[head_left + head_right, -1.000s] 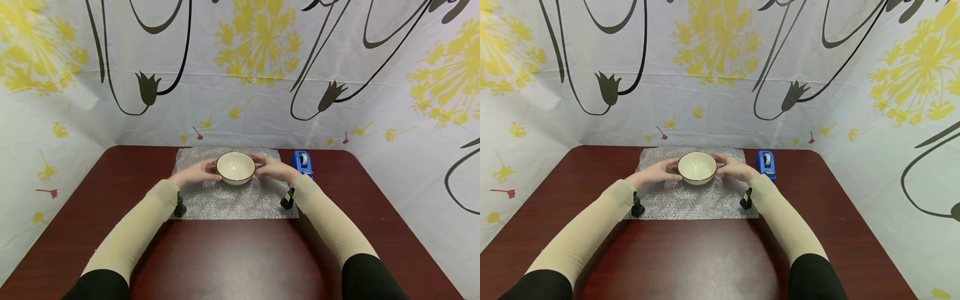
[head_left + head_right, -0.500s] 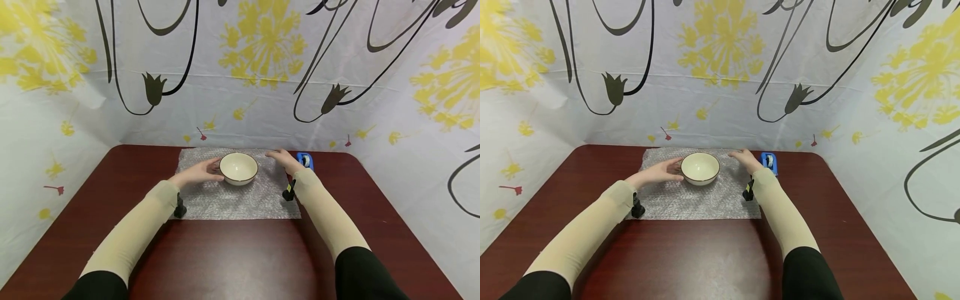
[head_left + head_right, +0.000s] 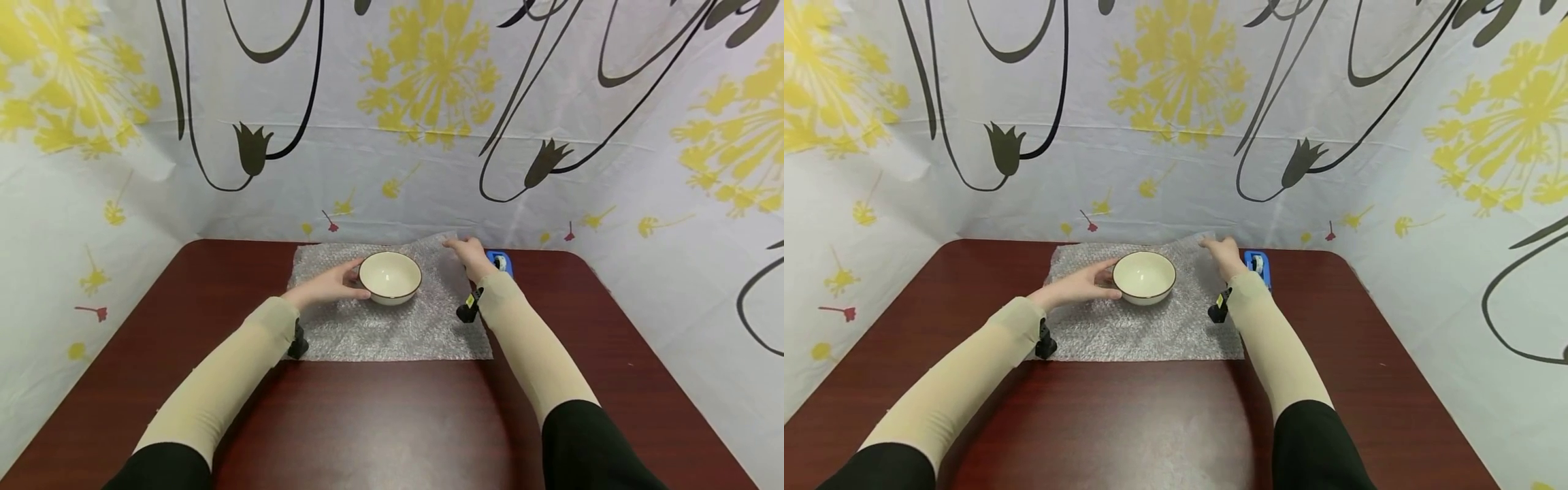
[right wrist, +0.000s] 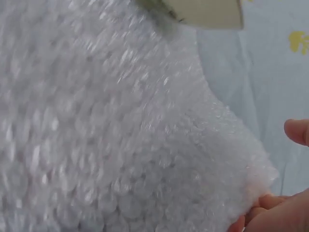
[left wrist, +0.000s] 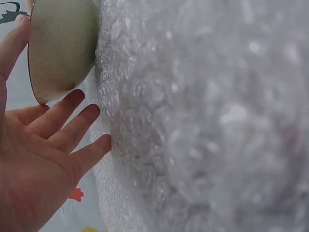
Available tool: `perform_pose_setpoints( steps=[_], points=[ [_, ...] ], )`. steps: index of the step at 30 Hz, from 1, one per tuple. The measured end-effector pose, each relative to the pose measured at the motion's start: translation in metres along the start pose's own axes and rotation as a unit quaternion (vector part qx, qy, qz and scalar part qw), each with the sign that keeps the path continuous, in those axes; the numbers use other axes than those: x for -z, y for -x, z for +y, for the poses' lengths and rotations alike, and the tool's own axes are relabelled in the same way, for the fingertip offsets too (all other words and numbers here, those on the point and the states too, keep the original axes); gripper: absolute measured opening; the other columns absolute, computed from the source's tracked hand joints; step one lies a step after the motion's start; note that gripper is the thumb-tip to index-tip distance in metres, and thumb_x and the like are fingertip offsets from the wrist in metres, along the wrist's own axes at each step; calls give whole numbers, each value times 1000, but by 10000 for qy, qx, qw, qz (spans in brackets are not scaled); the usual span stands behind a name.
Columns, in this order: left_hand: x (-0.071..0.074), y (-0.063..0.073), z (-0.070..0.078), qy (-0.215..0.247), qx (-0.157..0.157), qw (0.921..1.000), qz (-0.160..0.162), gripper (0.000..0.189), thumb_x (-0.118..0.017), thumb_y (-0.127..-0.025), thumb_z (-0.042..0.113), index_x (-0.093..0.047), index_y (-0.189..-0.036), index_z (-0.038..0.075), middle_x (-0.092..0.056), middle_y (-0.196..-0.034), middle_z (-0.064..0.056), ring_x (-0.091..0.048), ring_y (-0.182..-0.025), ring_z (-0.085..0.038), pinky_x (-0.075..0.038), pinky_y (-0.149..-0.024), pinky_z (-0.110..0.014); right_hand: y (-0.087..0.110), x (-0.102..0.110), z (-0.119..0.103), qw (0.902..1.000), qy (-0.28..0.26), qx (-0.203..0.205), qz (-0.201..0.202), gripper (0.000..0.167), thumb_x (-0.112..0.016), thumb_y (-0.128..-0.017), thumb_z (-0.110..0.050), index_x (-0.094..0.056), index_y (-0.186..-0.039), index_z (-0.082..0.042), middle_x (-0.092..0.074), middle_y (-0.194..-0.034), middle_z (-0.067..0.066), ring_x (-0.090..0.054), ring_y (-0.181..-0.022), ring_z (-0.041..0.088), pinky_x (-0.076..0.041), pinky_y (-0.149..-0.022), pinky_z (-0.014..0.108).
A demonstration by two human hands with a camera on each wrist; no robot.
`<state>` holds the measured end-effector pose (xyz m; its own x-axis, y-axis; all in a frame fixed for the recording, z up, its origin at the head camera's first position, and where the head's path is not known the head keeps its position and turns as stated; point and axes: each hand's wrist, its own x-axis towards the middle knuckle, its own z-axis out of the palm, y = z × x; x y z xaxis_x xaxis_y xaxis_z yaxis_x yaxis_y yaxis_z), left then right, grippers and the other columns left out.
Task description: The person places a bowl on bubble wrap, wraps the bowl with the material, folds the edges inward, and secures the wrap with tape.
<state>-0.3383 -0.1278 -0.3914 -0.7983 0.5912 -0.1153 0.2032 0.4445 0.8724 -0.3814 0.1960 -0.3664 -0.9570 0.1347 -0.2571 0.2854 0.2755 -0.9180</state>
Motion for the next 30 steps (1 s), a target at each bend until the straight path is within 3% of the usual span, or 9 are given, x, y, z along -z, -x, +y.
perform_pose_setpoints(
  steps=[6, 11, 15, 17, 19, 24, 28, 30],
  points=[
    [-3, 0, 1, 9, 27, 9999, 142, 93, -72, -89, 26, -10, -156, 5, -53, -132, -23, -54, -120, -33, -49, -91, -41, 2, -4, -5, 9994, 84, 343, -46, 57, -61, -96, -25, -43, -144, 0, -36, -150, 17, -39, -133, 33, -33, -107, 49],
    [-3, 0, 1, -61, 109, 9996, 266, 93, -73, -88, 29, -13, -156, 8, -55, -131, -20, -55, -119, -32, -49, -92, -42, 8, -10, -11, 9956, 465, 817, -34, 41, -60, -96, -23, -60, -129, 3, -52, -135, 19, -51, -118, 31, -40, -101, 47],
    [-3, -1, 0, -138, 186, 9991, 355, 94, -74, -87, 32, -15, -156, 11, -55, -130, -19, -55, -120, -32, -48, -93, -44, 19, -13, -22, 9891, 695, 1288, -166, 38, -62, -95, -26, -66, -122, 1, -57, -128, 17, -52, -108, 26, -42, -97, 43],
    [-3, 0, 1, -135, 234, 9989, 392, 94, -74, -86, 33, -15, -156, 11, -54, -131, -19, -54, -120, -32, -48, -93, -44, 26, -16, -30, 9854, 750, 1494, -318, 37, -64, -93, -27, -68, -119, 0, -60, -126, 15, -53, -109, 26, -41, -97, 43],
    [-2, 1, 2, -157, 221, 9988, 403, 94, -74, -87, 33, -15, -156, 10, -53, -132, -20, -54, -121, -32, -47, -94, -44, 33, -19, -38, 9816, 787, 1677, -456, 36, -66, -92, -27, -70, -118, -2, -61, -128, 12, -52, -121, 23, -40, -101, 43],
    [-3, 2, 2, -103, 108, 9992, 370, 93, -74, -87, 30, -14, -156, 7, -52, -135, -21, -53, -122, -32, -47, -95, -43, 50, -31, -48, 9708, 954, 2090, -687, 31, -67, -91, -24, -73, -111, -1, -65, -124, 11, -53, -123, 23, -40, -101, 39],
    [-3, 2, 2, -65, 53, 9993, 361, 93, -74, -87, 29, -15, -155, 7, -54, -133, -21, -54, -121, -32, -48, -94, -43, 58, -41, -47, 9604, 1411, 2275, -777, 28, -68, -90, -26, -75, -107, -4, -68, -116, 9, -59, -112, 20, -47, -91, 35],
    [-4, 1, 1, -81, 24, 9994, 346, 93, -74, -88, 30, -15, -156, 7, -53, -134, -21, -54, -121, -32, -48, -94, -42, 62, -46, -45, 9521, 1732, 2377, -836, 28, -67, -91, -27, -76, -106, -6, -71, -109, 9, -62, -96, 18, -49, -81, 32]
  ],
)
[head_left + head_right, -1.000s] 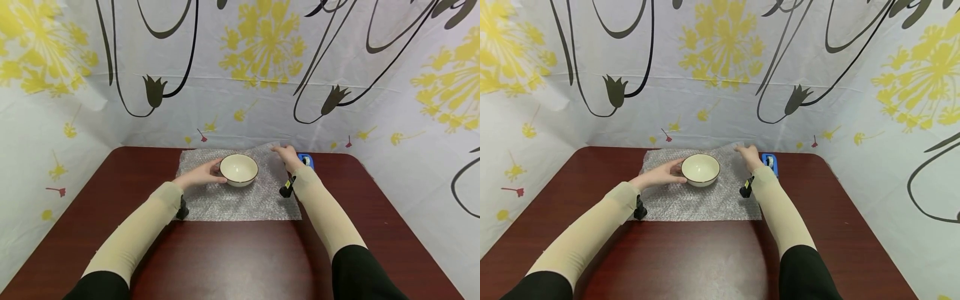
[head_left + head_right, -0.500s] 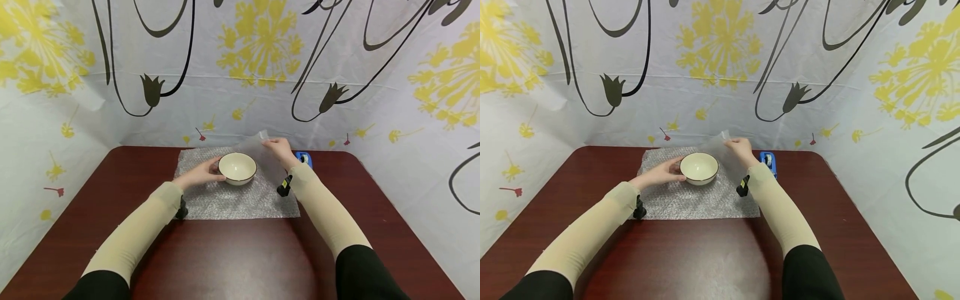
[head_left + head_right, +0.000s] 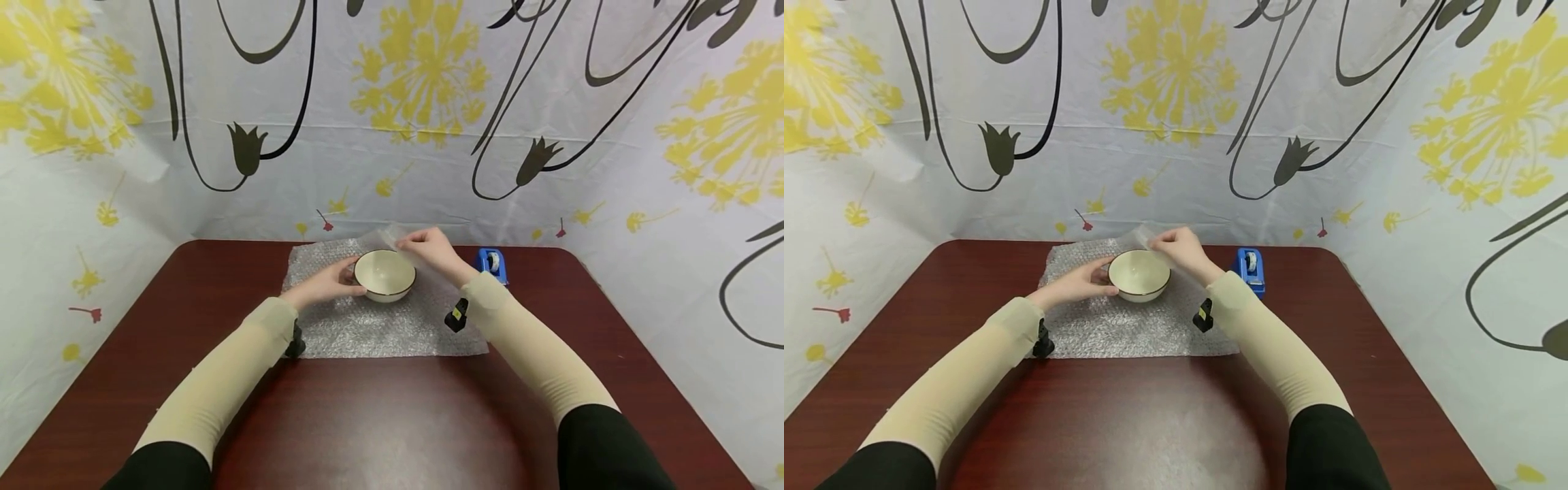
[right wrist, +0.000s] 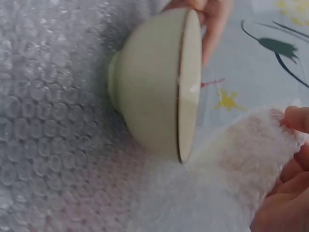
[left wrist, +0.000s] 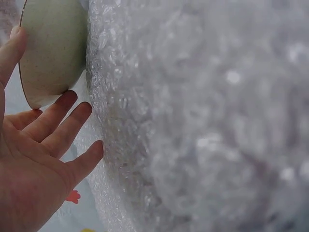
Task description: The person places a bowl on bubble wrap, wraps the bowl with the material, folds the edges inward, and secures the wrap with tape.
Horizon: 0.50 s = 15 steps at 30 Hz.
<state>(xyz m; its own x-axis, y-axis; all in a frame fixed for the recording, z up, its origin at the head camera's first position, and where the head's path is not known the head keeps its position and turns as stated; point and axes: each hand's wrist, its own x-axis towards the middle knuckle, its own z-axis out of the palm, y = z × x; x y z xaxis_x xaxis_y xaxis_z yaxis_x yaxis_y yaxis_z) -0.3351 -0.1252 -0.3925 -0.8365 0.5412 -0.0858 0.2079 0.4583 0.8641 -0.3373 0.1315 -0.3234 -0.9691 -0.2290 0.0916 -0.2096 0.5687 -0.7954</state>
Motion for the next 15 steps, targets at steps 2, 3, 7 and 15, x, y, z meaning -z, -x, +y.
perform_pose_setpoints(
  steps=[2, 3, 7, 15],
  points=[
    [0, -1, -2, 3, -17, 10000, -33, 92, -73, -88, 30, -14, -156, 7, -53, -135, -21, -54, -121, -32, -47, -95, -43, 2, -8, 0, 9991, 313, 153, -221, 26, -66, -92, -27, -77, -103, -5, -72, -100, 11, -60, -79, 15, -47, -70, 28],
    [0, -2, -3, 13, -25, 10000, -60, 92, -72, -89, 30, -14, -156, 7, -53, -135, -21, -54, -121, -32, -47, -95, -43, 3, -13, 0, 9977, 518, 264, -340, 25, -66, -92, -26, -77, -102, -5, -72, -98, 11, -58, -72, 13, -45, -65, 27],
    [0, -2, -5, -29, -55, 9999, -119, 91, -70, -90, 32, -12, -156, 8, -52, -136, -20, -53, -122, -32, -46, -96, -44, 6, -33, 3, 9819, 1510, 720, -892, 24, -61, -96, -21, -78, -93, -5, -70, -76, 6, -44, -49, 8, -36, -53, 25],
    [1, 2, -1, -150, 60, 9999, -63, 92, -70, -90, 36, -13, -156, 9, -52, -137, -19, -52, -123, -31, -45, -97, -44, 7, -57, 2, 9335, 3129, 1169, -1304, 29, -57, -93, -8, -74, -69, -11, -47, -50, -7, -34, -44, 7, -30, -49, 22]
  ],
)
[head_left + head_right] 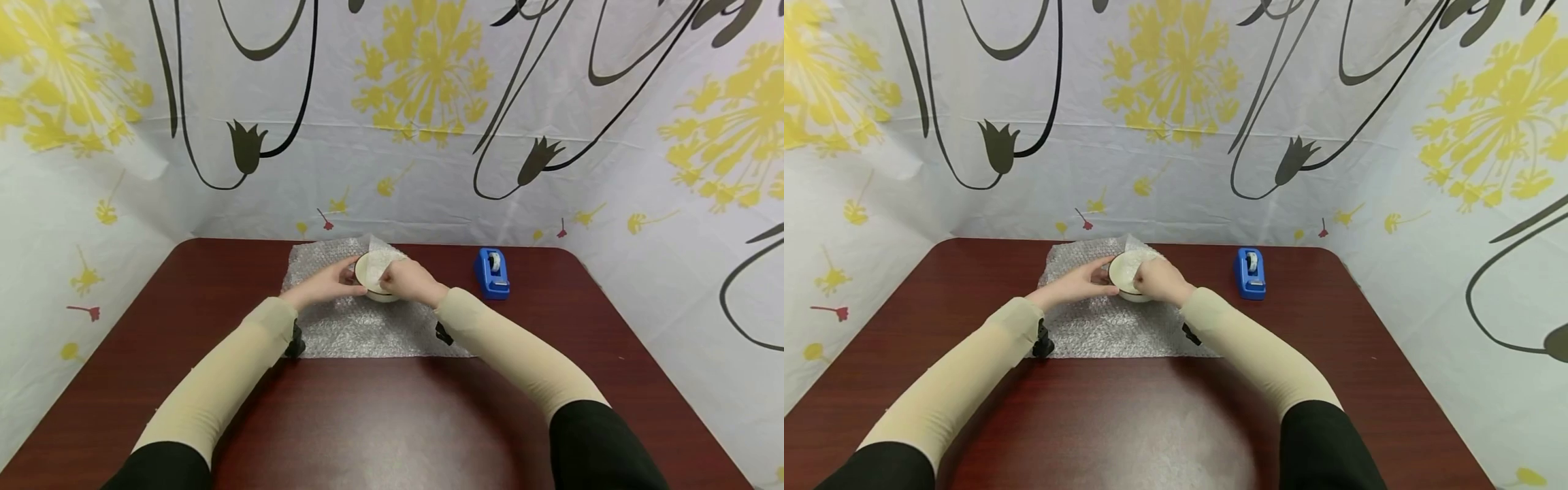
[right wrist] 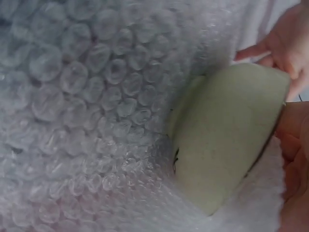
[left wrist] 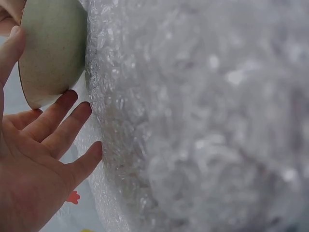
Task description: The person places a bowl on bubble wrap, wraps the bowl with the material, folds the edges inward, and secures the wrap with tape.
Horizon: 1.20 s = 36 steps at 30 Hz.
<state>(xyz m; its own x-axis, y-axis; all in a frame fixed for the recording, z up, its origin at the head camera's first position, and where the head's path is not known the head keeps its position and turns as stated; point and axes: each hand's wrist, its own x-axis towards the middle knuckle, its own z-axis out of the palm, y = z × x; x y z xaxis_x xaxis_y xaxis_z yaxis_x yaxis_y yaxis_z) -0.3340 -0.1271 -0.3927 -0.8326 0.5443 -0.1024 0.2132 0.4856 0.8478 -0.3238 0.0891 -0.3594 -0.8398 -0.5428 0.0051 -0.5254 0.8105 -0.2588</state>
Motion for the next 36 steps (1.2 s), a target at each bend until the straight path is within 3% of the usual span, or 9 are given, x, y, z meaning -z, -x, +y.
perform_pose_setpoints(
  steps=[4, 10, 24, 26, 29, 31, 32, 34, 36],
  points=[
    [1, 1, 0, 71, 18, 10000, -22, 92, -71, -89, 35, -13, -156, 10, -51, -137, -19, -52, -124, -31, -45, -97, -44, -2, -4, -2, 9991, 400, 97, -99, 41, -56, -92, -5, -56, -53, -15, -31, -45, -7, -26, -43, 7, -26, -49, 23],
    [1, -1, 0, 180, -12, 9998, -15, 89, -71, -90, 30, -15, -156, 10, -52, -136, -19, -52, -123, -32, -45, -97, -45, -7, -3, -3, 9978, 604, 31, -270, 46, -57, -93, -7, -43, -50, -17, -28, -46, -7, -25, -45, 9, -27, -52, 25],
    [2, 0, 1, -47, -5, 10000, 2, 90, -71, -89, 35, -15, -156, 11, -53, -135, -18, -53, -121, -32, -47, -95, -45, -19, -3, -5, 9929, 764, -388, -820, 50, -61, -92, -9, -37, -48, -17, -24, -44, -7, -18, -43, 8, -24, -48, 25],
    [2, 0, 1, -126, -77, 9999, 21, 90, -70, -90, 35, -15, -156, 10, -48, -139, -19, -51, -124, -34, -45, -96, -46, -20, -3, -4, 9924, 719, -451, -888, 51, -62, -92, -12, -38, -48, -17, -25, -44, -7, -18, -42, 8, -24, -47, 24],
    [2, 2, 2, -682, -265, 9970, 231, 91, -69, -89, 39, -14, -156, 12, -33, -151, -20, -37, -135, -37, -39, -101, -53, -21, -3, -3, 9924, 603, -450, -973, 51, -62, -94, -16, -39, -48, -17, -27, -43, -7, -19, -41, 7, -24, -46, 23],
    [2, 3, 5, -1387, -596, 9875, 447, 87, -68, -89, 42, -21, -155, 11, -27, -154, -18, -28, -139, -38, -30, -106, -58, -21, -3, -3, 9920, 545, -401, -1069, 51, -61, -95, -19, -41, -48, -18, -29, -43, -8, -21, -40, 6, -25, -45, 22],
    [1, 4, 8, -1837, -743, 9786, 554, 84, -67, -89, 46, -27, -154, 11, -28, -155, -16, -25, -141, -37, -26, -108, -59, -21, -3, -3, 9914, 501, -383, -1143, 52, -59, -97, -20, -42, -48, -18, -29, -43, -7, -22, -40, 6, -26, -45, 23],
    [-3, 3, 15, -2767, -1044, 9530, 657, 76, -64, -88, 55, -42, -148, 14, -36, -152, -9, -21, -143, -32, -19, -110, -58, -20, -2, -3, 9898, 367, -421, -1310, 51, -55, -100, -20, -43, -51, -17, -31, -45, -6, -23, -41, 7, -29, -47, 25],
    [-9, 0, 23, -3609, -1270, 9221, 578, 69, -57, -86, 66, -58, -136, 18, -49, -144, 0, -22, -143, -27, -13, -112, -57, -19, -2, -4, 9881, 423, -486, -1398, 47, -51, -102, -21, -49, -55, -16, -37, -49, -4, -31, -45, 9, -38, -55, 28]
  ],
)
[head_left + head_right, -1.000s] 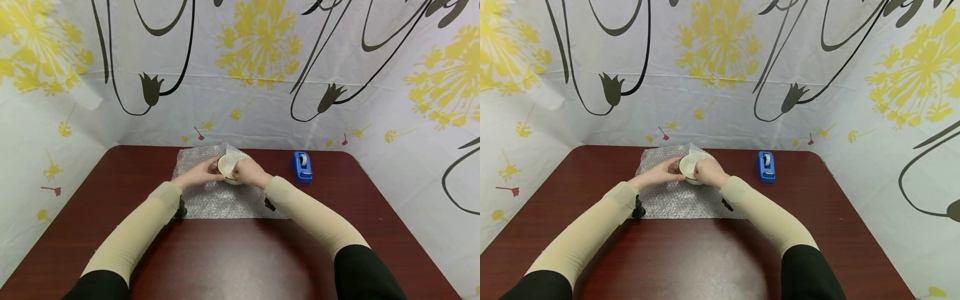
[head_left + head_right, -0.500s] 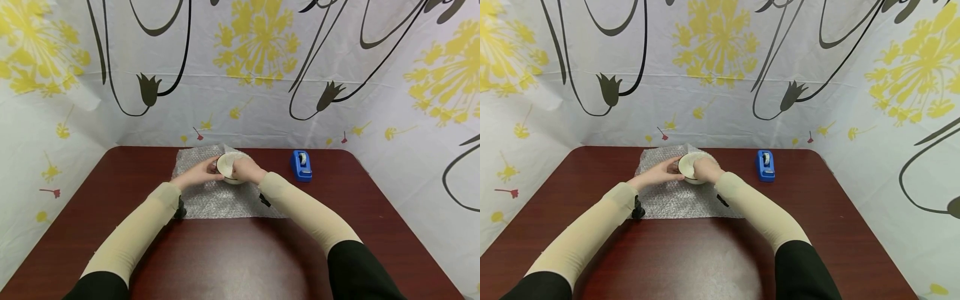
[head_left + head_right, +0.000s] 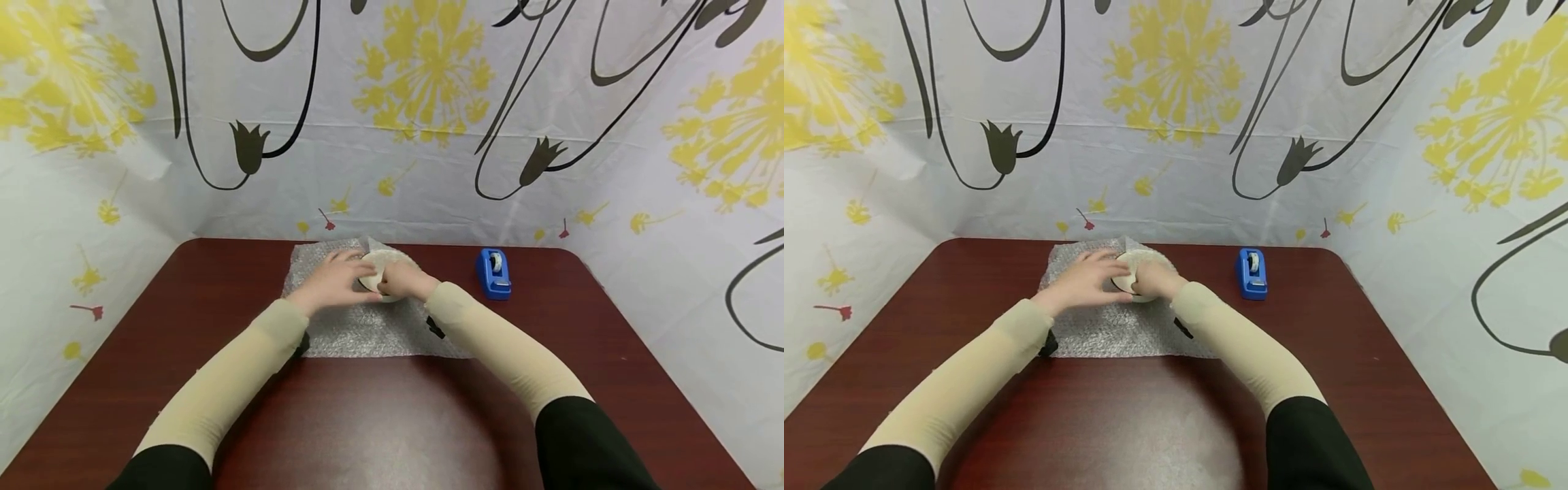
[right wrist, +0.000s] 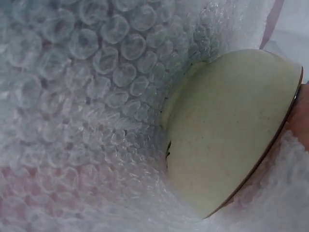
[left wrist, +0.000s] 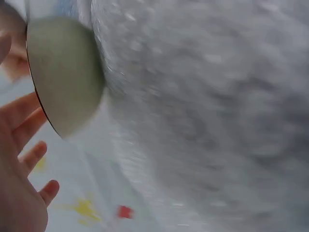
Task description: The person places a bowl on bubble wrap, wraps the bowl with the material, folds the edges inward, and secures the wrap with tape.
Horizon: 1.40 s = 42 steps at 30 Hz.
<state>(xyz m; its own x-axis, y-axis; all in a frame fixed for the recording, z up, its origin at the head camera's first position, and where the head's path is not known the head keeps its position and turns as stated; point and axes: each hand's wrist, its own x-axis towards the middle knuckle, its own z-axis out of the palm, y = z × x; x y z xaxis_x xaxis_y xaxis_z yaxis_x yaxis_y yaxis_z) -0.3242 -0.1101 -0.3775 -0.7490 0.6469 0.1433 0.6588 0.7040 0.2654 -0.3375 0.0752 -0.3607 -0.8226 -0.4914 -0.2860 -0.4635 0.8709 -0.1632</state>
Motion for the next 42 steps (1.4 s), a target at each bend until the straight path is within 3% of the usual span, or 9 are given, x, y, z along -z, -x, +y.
perform_pose_setpoints(
  steps=[3, 6, 9, 16, 22, 26, 31, 36, 42],
  points=[
    [-4, -10, 14, -759, -205, 9958, -462, 69, -48, -81, 78, -72, -118, 24, -62, -128, 8, -20, -145, -22, -7, -114, -55, 2, -2, 2, 9996, 184, -203, 53, 36, -50, -102, -28, -66, -73, -14, -58, -67, 0, -53, -66, 15, -45, -85, 43],
    [-9, -18, 23, -1019, -84, 9908, -882, 68, -46, -78, 83, -75, -105, 27, -67, -116, 9, -20, -145, -21, -3, -114, -55, 4, -5, 3, 9985, 475, -277, 73, 33, -50, -101, -37, -74, -100, -16, -68, -101, 3, -58, -103, 25, -28, -105, 59],
    [-13, -23, 25, -1088, 125, 9887, -1020, 65, -49, -76, 83, -76, -101, 29, -69, -109, 11, -24, -143, -19, -3, -114, -55, 5, -6, 5, 9991, 342, -243, 41, 33, -49, -101, -38, -73, -111, -17, -66, -115, 2, -53, -112, 26, -27, -100, 53],
    [-11, -30, 26, -1043, 279, 9879, -1116, 57, -58, -74, 78, -76, -102, 32, -69, -110, 15, -27, -141, -20, -1, -113, -58, 29, 15, 13, 9982, -87, -61, 586, 36, -45, -101, -24, -60, -134, -21, -69, -99, 2, -45, -71, 15, -20, -71, 38],
    [-8, -34, 26, -1113, 279, 9878, -1051, 48, -63, -72, 76, -74, -88, 32, -69, -96, 16, -31, -139, -19, -3, -113, -58, 72, 51, 40, 9937, -205, 33, 1101, 40, -48, -99, -15, -58, -137, -19, -64, -121, 3, -54, -107, 25, -26, -79, 47],
    [-8, -32, 26, -992, 286, 9898, -978, 43, -69, -71, 71, -72, -84, 30, -68, -94, 17, -31, -139, -20, 0, -113, -56, 101, 46, 72, 9878, 322, 606, 1395, 58, -65, -90, -10, -47, -145, -16, -52, -138, 10, -50, -122, 30, -35, -89, 55],
    [-7, -28, 24, -934, 286, 9902, -997, 41, -72, -70, 69, -72, -82, 29, -69, -93, 16, -30, -140, -22, 1, -113, -57, 117, 5, 108, 9439, 1826, 1946, 1943, 94, -84, -73, -13, -34, -152, -15, -29, -155, 12, -46, -128, 30, -43, -86, 52],
    [-7, -27, 22, -920, 253, 9910, -939, 39, -73, -70, 67, -69, -76, 29, -69, -90, 15, -29, -140, -24, 1, -112, -58, 115, -31, 121, 8936, 2258, 2843, 2639, 79, -79, -77, -13, -42, -148, -15, -34, -154, 11, -47, -128, 25, -42, -87, 45],
    [-9, -26, 23, -1026, 296, 9887, -1048, 41, -74, -68, 68, -72, -82, 29, -69, -95, 14, -28, -141, -23, 2, -113, -56, 111, -48, 115, 8827, 1970, 3162, 2864, 56, -75, -80, -16, -59, -134, -12, -46, -145, 13, -47, -127, 27, -44, -93, 45]
  ],
)
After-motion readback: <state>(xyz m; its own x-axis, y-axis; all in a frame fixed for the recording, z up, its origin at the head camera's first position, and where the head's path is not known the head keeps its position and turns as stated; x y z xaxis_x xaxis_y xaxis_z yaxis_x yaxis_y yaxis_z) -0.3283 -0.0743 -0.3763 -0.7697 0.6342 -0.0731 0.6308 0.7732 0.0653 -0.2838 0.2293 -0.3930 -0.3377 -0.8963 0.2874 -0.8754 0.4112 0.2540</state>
